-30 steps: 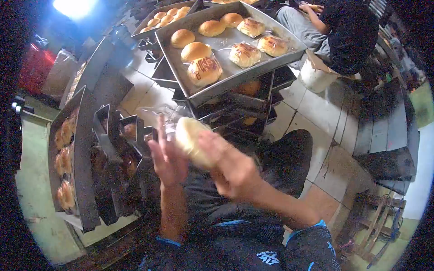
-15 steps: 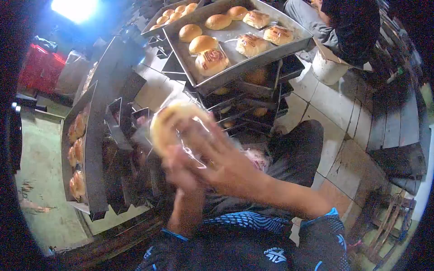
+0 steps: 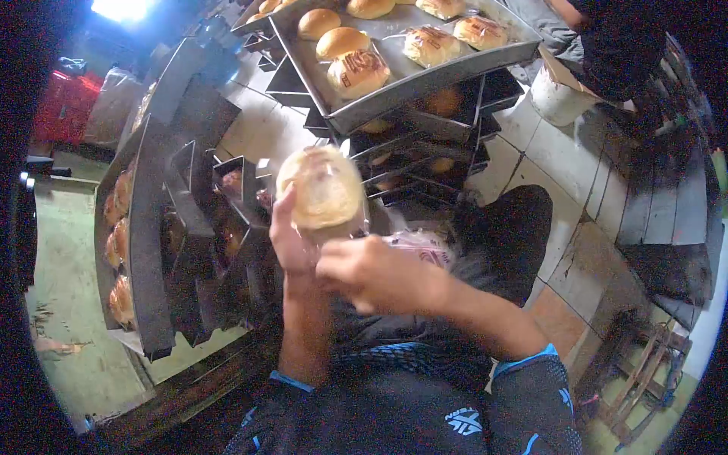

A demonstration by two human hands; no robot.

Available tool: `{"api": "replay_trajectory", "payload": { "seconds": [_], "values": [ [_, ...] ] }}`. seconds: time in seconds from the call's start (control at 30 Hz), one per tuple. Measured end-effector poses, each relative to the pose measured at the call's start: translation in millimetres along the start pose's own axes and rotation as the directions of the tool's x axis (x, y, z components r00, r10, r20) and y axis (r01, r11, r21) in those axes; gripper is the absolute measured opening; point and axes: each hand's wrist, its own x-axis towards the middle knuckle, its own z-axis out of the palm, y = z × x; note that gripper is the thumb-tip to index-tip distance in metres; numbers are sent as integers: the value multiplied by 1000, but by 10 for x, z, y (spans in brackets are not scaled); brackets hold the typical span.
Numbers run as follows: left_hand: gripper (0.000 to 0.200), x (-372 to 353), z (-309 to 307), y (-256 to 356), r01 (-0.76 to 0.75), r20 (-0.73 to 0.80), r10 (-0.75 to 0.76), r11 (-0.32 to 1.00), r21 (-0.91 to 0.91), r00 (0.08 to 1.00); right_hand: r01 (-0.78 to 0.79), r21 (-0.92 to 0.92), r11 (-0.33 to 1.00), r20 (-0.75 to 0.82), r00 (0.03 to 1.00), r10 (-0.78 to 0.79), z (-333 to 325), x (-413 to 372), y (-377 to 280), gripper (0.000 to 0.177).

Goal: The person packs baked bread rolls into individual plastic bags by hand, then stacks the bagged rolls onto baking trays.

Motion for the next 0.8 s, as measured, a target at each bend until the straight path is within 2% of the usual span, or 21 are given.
{"api": "replay_trajectory", "payload": {
  "seconds": [0.07, 0.1, 0.13, 0.2, 0.23, 0.27, 0.33, 0.37, 0.4, 0.43, 0.47, 0.5, 0.53, 0.57, 0.6, 0.63, 0.67, 0.7, 0.73, 0.77, 0.8],
  "values": [
    [56, 61, -100, 84, 87, -86, -118, 948, -305, 989, 137, 356, 924, 98, 978, -183, -96, -60, -185, 8],
    [57, 138, -369, 82, 105, 75, -83, 925, -366, 994, 146, 624, 768, 200, 920, -338, -219, -47, -231, 5],
    [60, 170, -485, 120, 127, 44, -120, 875, -467, 992, 37, 605, 796, 260, 935, -241, -285, -77, -129, 8],
    [63, 125, -541, 128, 135, -20, -162, 880, -455, 987, -188, 544, 818, 364, 931, -28, -309, -166, 168, 16],
    [64, 69, -524, 85, 140, -53, -176, 901, -410, 983, -194, 171, 966, -34, 979, 203, -174, -129, 273, 22],
    [66, 13, -476, 14, 147, -82, -188, 921, -362, 979, -258, -171, 951, -450, 879, 157, 36, -105, 430, 23],
    [66, -199, -360, -169, 203, 53, -196, 934, -293, 979, -116, -231, 966, -535, 844, -27, 13, -42, 372, 23],
    [66, -345, -461, -288, 291, 187, -231, 853, -433, 955, 18, -286, 958, -533, 828, -175, 14, -30, 392, 25],
    [67, -424, -576, -426, 387, 318, -243, 743, -546, 916, 41, -257, 966, -577, 795, -187, 37, -35, 370, 23],
    [74, -429, -527, -598, 136, 10, -137, 974, -179, 991, -15, -87, 996, -649, 759, -45, 97, -50, 357, 19],
    [82, -426, -471, -721, -45, -214, 110, 956, 289, 971, -57, 86, 995, -694, 713, 101, 157, -61, 355, 16],
    [60, -368, -493, -669, -419, 43, 444, 804, 422, 895, -97, 262, 960, -676, 691, 255, 196, -63, 367, 14],
    [46, -351, -571, -656, -487, 13, 503, 831, 270, 864, -133, 431, 892, -630, 663, 404, 237, -66, 383, 12],
    [35, -325, -710, -537, -550, 142, 553, 699, 457, 821, -171, 591, 788, -552, 627, 550, 277, -72, 390, 10],
    [25, -324, -835, -408, -593, 271, 565, 525, 610, 780, -196, 512, 837, -557, 666, 497, 256, -51, 362, 10],
    [18, -261, -775, -262, -628, 264, 704, 321, 709, 659, -214, 428, 878, -551, 709, 441, 168, 7, 290, 10],
    [18, -287, -824, -171, -645, 239, 741, 322, 693, 627, -215, 335, 917, -538, 756, 374, 51, 86, 211, 11],
    [18, -260, -878, -79, -692, 313, 806, 157, 704, 502, -211, 49, 976, -520, 829, 205, -80, 154, 91, 10],
    [18, -222, -942, -1, -715, 395, 841, -14, 699, 369, -67, -254, 965, -533, 842, -82, -105, 205, 166, 9],
    [18, -222, -1037, 20, -699, 416, 829, -42, 713, 375, 16, -282, 959, -584, 790, -185, 21, 208, 373, 8],
    [19, -168, -1218, -98, -595, 421, 806, -109, 796, 415, 96, -316, 944, -627, 726, -284, 188, 189, 625, 8]
  ]
}}
